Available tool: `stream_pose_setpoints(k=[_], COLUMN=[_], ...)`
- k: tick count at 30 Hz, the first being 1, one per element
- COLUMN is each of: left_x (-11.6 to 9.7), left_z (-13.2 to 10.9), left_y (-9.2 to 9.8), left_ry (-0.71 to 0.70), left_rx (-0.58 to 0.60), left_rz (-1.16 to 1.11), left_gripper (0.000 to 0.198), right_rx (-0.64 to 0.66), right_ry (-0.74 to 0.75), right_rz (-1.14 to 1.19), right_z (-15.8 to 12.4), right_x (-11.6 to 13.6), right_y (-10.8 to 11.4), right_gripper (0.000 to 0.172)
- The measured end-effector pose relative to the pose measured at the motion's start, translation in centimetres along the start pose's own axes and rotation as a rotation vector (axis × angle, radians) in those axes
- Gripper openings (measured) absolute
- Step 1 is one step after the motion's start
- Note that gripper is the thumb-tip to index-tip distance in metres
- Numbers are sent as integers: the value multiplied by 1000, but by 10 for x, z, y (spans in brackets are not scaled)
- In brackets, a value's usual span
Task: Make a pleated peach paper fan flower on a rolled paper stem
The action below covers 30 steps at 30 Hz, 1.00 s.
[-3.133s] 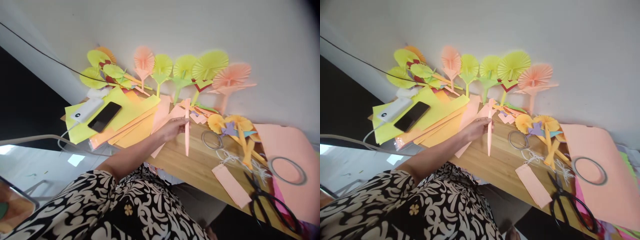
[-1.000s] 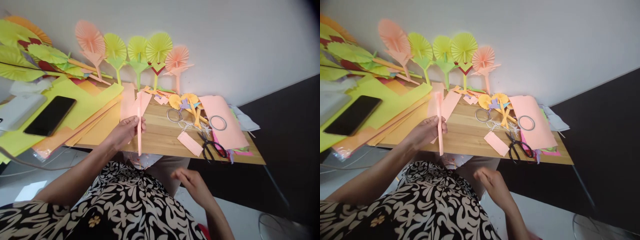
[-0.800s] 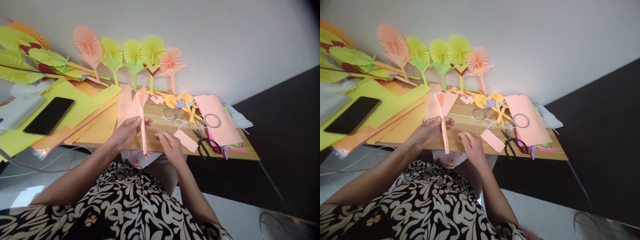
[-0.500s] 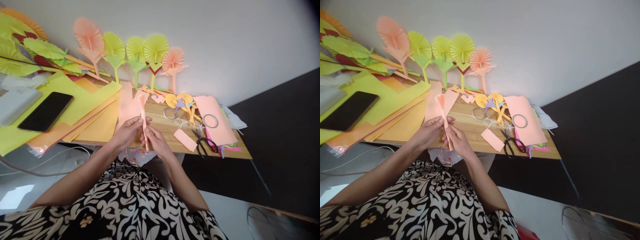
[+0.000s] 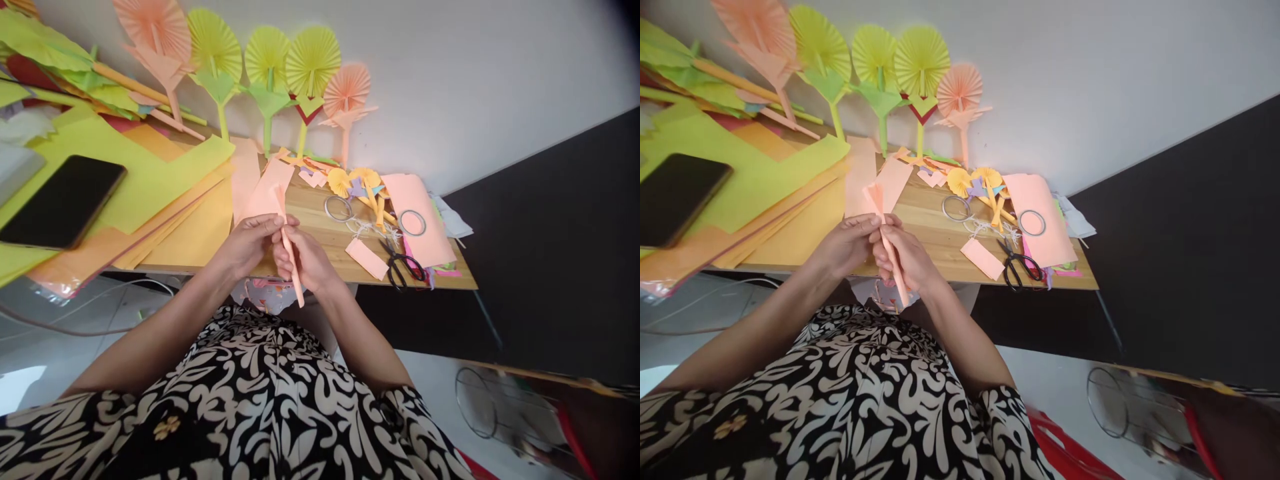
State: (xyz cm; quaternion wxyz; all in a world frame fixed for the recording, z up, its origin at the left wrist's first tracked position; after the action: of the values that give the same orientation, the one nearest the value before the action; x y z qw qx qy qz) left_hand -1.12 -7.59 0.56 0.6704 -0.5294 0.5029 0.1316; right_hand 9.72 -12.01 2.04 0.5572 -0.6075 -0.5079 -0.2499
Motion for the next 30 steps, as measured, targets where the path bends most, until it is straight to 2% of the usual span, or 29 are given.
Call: stream_pose_setpoints(k=[3, 7, 10, 15, 18, 19, 21, 24, 25, 27, 30], left_x=[-1, -6, -12, -25, -32, -34, -33, -23, -19, -12, -4], left_z=[-2, 1, 5, 13, 20, 22, 26, 27, 26, 24, 21], left_y=[1, 5, 4, 3, 7, 8, 6, -5, -10, -18, -26], left_ry=[-25, -160, -222, -260, -246, -235, -189, -80, -55, -29, -1], left_rx=[-38, -143, -159, -148, -156, -146, -81, 48, 76, 113, 147], left_rz=[-41, -85, -107, -150, -167, -181, -218, -243, -240, -229, -209], left_gripper=[30, 25, 21, 16, 17, 18, 18, 20, 20, 22, 29], right_rx=[43, 31, 31, 24, 8, 15, -70, -265, -293, -248, -69], right_ry=[-19, 37, 70, 65, -20, -77, -84, 45, 82, 97, 41], right_rz=[-16, -93, -133, -108, -95, -117, -132, -90, -64, -7, 90], right_z=[0, -7, -17, -48, -74, -80, -88, -84, -79, -66, -48], right_x=[-1, -9, -16, -40, -60, -65, -65, -47, -40, -28, -22], right_y=[-7, -8, -6, 5, 20, 26, 41, 56, 57, 50, 31], right_gripper=[36, 33, 33, 37, 38, 38, 38, 43, 47, 53, 59])
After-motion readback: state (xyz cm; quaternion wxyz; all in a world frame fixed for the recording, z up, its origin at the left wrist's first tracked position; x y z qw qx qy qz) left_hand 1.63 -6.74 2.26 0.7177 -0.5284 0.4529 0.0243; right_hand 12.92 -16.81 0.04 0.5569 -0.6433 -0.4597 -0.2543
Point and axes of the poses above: each hand's wrist, its own z-axis towards the middle knuckle, its own y-axis out of the back of the hand, x = y × z, the point moved 3 cm from there along z, towards the middle knuckle
